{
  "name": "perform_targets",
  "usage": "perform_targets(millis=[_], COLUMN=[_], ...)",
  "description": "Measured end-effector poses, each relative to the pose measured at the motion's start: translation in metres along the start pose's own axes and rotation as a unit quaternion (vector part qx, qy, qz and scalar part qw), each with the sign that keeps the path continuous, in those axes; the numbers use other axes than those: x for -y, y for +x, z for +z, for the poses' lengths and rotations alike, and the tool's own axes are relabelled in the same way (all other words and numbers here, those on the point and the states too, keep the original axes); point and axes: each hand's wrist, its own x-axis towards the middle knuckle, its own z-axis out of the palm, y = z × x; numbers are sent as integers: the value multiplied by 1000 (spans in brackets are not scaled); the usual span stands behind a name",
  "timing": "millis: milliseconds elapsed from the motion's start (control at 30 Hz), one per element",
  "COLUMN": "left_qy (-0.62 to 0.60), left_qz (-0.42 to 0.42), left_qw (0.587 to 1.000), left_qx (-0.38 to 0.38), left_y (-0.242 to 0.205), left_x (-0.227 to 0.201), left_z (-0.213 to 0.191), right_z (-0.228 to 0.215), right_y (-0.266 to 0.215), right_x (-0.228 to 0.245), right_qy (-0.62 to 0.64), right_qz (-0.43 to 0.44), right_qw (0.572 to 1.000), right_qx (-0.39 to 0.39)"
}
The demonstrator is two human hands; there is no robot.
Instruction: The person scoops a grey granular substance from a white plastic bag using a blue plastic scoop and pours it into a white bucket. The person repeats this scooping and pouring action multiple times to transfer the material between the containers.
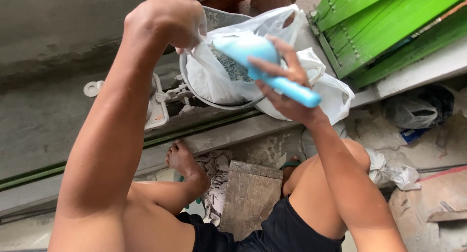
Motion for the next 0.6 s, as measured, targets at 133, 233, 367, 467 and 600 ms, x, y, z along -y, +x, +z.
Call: perform_targets(millis=[133,233,367,467,600], left_qy=[50,61,89,109,75], left_qz=[49,77,137,182,237], left_qw=[992,990,981,972,967], left_qx=[-101,-100,-100,-98,-53], left_y=[25,22,11,6,32], left_x=[-2,-21,-62,-97,-149], left_z=[9,7,2,3,38], right_z=[-17,-25,-42,-66,-110], right_y=[-12,-20,-35,-44,-79], right_x=[1,12,9,15,5], right_qy=[-14,-13,407,469,432], right_qz=[63,94,235,306,306], right_qw=[995,982,810,689,655], right_qx=[-72,-162,-350,-459,-540])
